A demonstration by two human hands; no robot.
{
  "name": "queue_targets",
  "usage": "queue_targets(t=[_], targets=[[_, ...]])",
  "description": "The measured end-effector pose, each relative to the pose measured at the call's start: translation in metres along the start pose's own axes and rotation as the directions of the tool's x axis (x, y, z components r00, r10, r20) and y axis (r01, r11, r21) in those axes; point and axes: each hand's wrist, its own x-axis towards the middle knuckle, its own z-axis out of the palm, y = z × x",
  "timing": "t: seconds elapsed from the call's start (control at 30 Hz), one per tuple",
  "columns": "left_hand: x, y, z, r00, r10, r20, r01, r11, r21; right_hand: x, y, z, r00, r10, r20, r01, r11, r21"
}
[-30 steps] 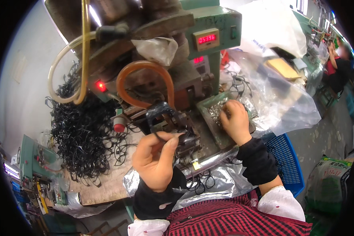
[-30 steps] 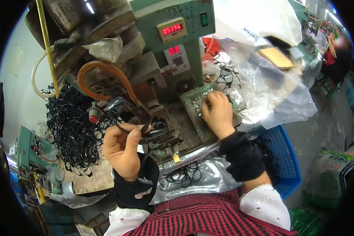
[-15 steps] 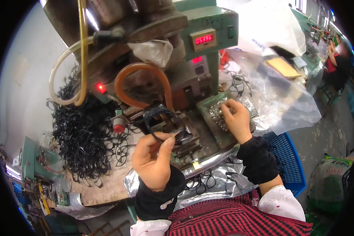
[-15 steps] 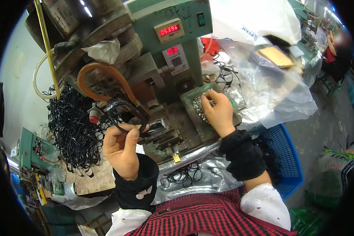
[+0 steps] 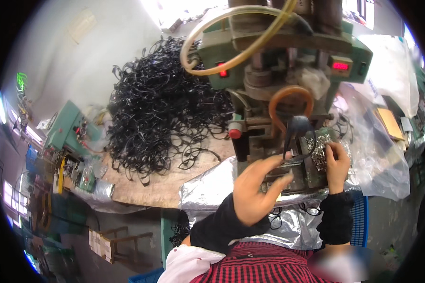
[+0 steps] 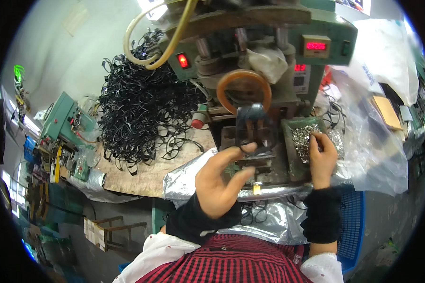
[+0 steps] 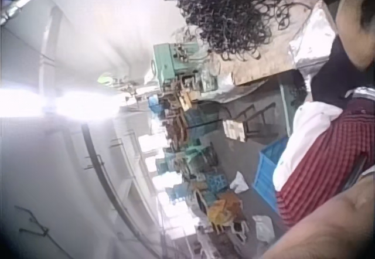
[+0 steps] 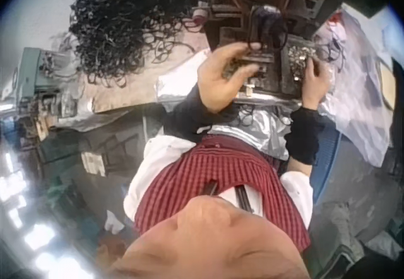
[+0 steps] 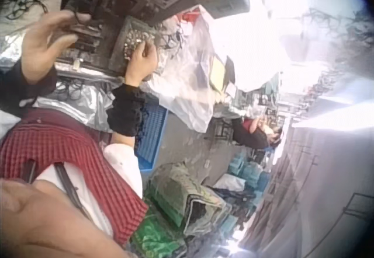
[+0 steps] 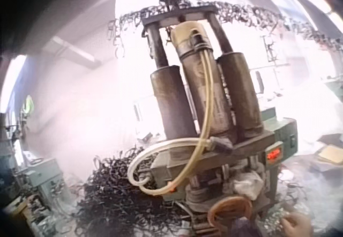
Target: The person repeatedly picks small metal pins and black wire loops, inserts them into a press machine, and removes the assembled components. The process is continuous and repetitive throughout the clip.
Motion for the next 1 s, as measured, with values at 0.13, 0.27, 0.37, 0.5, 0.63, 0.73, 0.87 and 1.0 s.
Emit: queue_targets(t=[0.13, 0.27, 0.37, 0.5, 0.63, 0.73, 0.87, 1.0], targets=[[-0.026, -0.021, -0.068, 0.86, 0.391, -0.329, -0.114, 0.775, 0.622, -0.017, 0.007, -0.019, 0.992, 0.124, -0.014, -0.121, 0.983, 0.134], [0.016, -0.058, -0.144, 0.923, 0.131, -0.363, 0.168, 0.709, 0.685, -0.014, -0.006, -0.016, 0.997, 0.079, 0.024, -0.082, 0.986, 0.147], [0.03, -0.117, -0.185, 0.97, -0.188, -0.152, 0.206, 0.314, 0.927, -0.004, -0.028, 0.002, 0.995, -0.005, 0.098, -0.011, 0.988, 0.154], [0.018, -0.21, -0.19, 0.837, -0.434, -0.332, 0.417, 0.115, 0.902, -0.006, -0.019, 0.011, 0.991, 0.065, 0.115, -0.086, 0.978, 0.19], [0.022, -0.21, -0.183, 0.886, -0.186, -0.424, 0.446, 0.589, 0.674, -0.03, 0.003, -0.019, 0.997, 0.066, -0.035, -0.064, 0.995, 0.071], [0.051, -0.162, -0.182, 0.899, -0.113, -0.423, 0.247, 0.928, 0.278, -0.046, 0.024, -0.059, 0.991, 0.042, -0.126, -0.049, 0.997, -0.052], [0.051, -0.176, -0.202, 0.883, -0.337, -0.327, 0.461, 0.754, 0.468, -0.054, 0.007, -0.063, 0.978, 0.128, -0.162, -0.12, 0.991, 0.057], [0.02, -0.21, -0.2, 0.866, -0.37, -0.337, 0.498, 0.573, 0.651, -0.051, -0.052, -0.032, 0.998, -0.02, 0.065, 0.013, 0.995, 0.096]])
